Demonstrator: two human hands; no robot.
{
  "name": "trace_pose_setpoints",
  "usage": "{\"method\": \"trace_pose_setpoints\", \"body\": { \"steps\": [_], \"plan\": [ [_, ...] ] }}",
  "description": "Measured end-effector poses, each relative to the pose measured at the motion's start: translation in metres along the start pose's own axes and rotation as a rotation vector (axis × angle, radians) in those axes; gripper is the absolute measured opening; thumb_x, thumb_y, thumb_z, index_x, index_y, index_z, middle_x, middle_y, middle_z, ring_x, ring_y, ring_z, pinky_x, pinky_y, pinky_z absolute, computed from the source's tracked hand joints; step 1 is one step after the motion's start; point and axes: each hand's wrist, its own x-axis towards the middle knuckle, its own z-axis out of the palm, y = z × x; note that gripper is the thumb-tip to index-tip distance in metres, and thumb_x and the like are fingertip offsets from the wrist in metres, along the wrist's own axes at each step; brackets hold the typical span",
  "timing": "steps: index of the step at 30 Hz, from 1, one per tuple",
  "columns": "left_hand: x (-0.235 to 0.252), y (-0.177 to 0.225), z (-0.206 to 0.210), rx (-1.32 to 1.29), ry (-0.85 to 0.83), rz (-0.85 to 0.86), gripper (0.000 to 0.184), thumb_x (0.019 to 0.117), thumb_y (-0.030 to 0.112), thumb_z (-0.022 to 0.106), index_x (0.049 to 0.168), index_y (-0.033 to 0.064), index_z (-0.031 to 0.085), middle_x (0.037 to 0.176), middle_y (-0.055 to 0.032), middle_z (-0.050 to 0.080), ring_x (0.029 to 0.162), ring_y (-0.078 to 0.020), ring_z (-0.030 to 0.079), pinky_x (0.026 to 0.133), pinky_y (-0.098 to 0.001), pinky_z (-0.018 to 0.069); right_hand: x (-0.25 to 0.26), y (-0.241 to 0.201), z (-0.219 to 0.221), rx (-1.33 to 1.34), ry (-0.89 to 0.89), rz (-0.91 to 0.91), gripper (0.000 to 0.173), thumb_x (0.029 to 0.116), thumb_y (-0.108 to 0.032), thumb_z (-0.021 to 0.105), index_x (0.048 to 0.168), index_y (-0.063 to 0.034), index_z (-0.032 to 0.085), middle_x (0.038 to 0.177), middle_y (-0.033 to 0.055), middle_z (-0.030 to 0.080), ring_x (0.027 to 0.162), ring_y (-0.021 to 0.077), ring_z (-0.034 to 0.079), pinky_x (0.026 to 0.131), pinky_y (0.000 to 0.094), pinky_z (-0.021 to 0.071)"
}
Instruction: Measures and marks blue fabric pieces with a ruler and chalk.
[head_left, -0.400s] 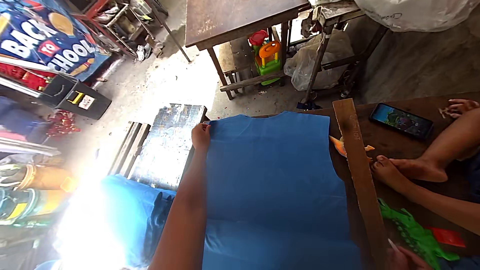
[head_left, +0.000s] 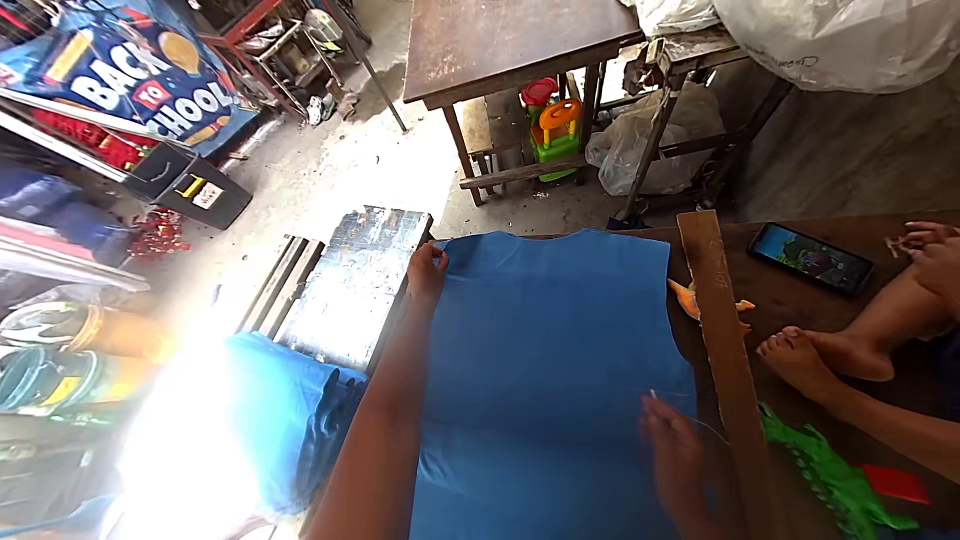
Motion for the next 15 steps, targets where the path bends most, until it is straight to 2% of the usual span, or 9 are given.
{"method": "trace_pose_setpoints", "body": {
  "steps": [3, 4, 5, 7, 8, 9, 12, 14, 15],
  "plan": [
    [0.002, 0.009, 0.001, -0.061, -0.076, -0.128, 0.04, 0.0954, 0.01, 0.064, 0.133, -0.0039, 0.059, 0.11, -0.0212, 0.073, 0.102, -0.0345, 0.071, 0.094, -0.0521, 0.0548, 0.022, -0.005, 0.033, 0.0, -0.081, -0.104, 0.03, 0.1042, -0.005, 0.045, 0.116, 0.0091, 0.068, 0.108, 0.0128, 0.07, 0.084, 0.0052, 0.069, 0.076, 0.0193, 0.0586],
    [0.002, 0.012, 0.0, -0.081, -0.104, -0.149, 0.039, 0.0963, 0.01, 0.063, 0.133, -0.0022, 0.062, 0.113, -0.0227, 0.071, 0.103, -0.0351, 0.07, 0.095, -0.0523, 0.0541, 0.031, -0.006, 0.043, -0.04, -0.095, -0.143, 0.03, 0.105, -0.005, 0.044, 0.116, 0.0089, 0.069, 0.108, 0.0143, 0.07, 0.084, 0.0068, 0.069, 0.076, 0.0204, 0.059],
    [0.002, 0.016, -0.003, -0.092, -0.121, -0.166, 0.031, 0.0973, 0.011, 0.063, 0.126, -0.0003, 0.068, 0.116, -0.0236, 0.069, 0.105, -0.0351, 0.068, 0.096, -0.0514, 0.0528, 0.04, -0.006, 0.052, -0.11, -0.094, -0.174, 0.031, 0.1053, -0.005, 0.044, 0.116, 0.008, 0.07, 0.11, 0.0163, 0.07, 0.087, 0.0103, 0.07, 0.078, 0.0229, 0.0592],
    [0.0, 0.023, -0.008, -0.121, -0.126, -0.201, 0.022, 0.0982, 0.012, 0.062, 0.116, 0.0053, 0.075, 0.119, -0.0215, 0.066, 0.103, -0.031, 0.067, 0.094, -0.047, 0.0531, 0.058, -0.002, 0.066, -0.335, -0.075, -0.227, 0.031, 0.1049, -0.004, 0.045, 0.124, 0.0063, 0.068, 0.121, 0.0237, 0.066, 0.108, 0.0279, 0.067, 0.094, 0.0378, 0.0563],
    [-0.003, 0.027, -0.011, -0.147, -0.125, -0.223, 0.021, 0.0985, 0.011, 0.062, 0.115, 0.0053, 0.074, 0.121, -0.0216, 0.065, 0.103, -0.0303, 0.066, 0.093, -0.0462, 0.0532, 0.065, 0.004, 0.071, -0.443, -0.059, -0.256, 0.033, 0.1036, -0.002, 0.046, 0.129, 0.0066, 0.065, 0.127, 0.028, 0.063, 0.118, 0.0379, 0.063, 0.102, 0.046, 0.0517],
    [-0.006, 0.029, -0.013, -0.179, -0.121, -0.238, 0.021, 0.0987, 0.011, 0.063, 0.115, 0.0049, 0.074, 0.121, -0.0214, 0.066, 0.102, -0.0295, 0.067, 0.093, -0.0457, 0.0537, 0.068, 0.009, 0.075, -0.53, -0.043, -0.28, 0.035, 0.1018, -0.001, 0.048, 0.133, 0.0071, 0.061, 0.132, 0.0312, 0.058, 0.124, 0.0439, 0.058, 0.105, 0.0501, 0.0491],
    [-0.028, 0.036, -0.02, -0.346, -0.094, -0.246, 0.02, 0.0972, 0.012, 0.069, 0.114, 0.0015, 0.074, 0.117, -0.0187, 0.068, 0.095, -0.0242, 0.07, 0.087, -0.041, 0.0581, 0.064, 0.02, 0.079, -0.624, -0.023, -0.338, 0.05, 0.0964, -0.001, 0.055, 0.145, 0.0092, 0.049, 0.145, 0.0361, 0.047, 0.132, 0.0484, 0.051, 0.108, 0.0513, 0.0476],
    [-0.055, 0.045, -0.03, -0.521, -0.071, -0.235, 0.021, 0.0965, 0.007, 0.069, 0.115, -0.0023, 0.071, 0.113, -0.0152, 0.072, 0.089, -0.0179, 0.072, 0.082, -0.0367, 0.0603, 0.061, 0.024, 0.079, -0.602, 0.006, -0.377, 0.057, 0.094, -0.001, 0.058, 0.148, 0.0108, 0.044, 0.148, 0.0377, 0.042, 0.13, 0.0465, 0.054, 0.103, 0.0477, 0.0512],
    [-0.074, 0.05, -0.04, -0.602, -0.082, -0.21, 0.022, 0.097, 0.005, 0.067, 0.117, -0.0032, 0.069, 0.115, -0.0139, 0.072, 0.09, -0.0165, 0.072, 0.082, -0.0357, 0.0609, 0.064, 0.026, 0.078, -0.566, 0.025, -0.386, 0.059, 0.0926, 0.0, 0.059, 0.148, 0.0118, 0.042, 0.148, 0.0382, 0.04, 0.125, 0.0438, 0.057, 0.098, 0.0442, 0.0545]
  ]
}}
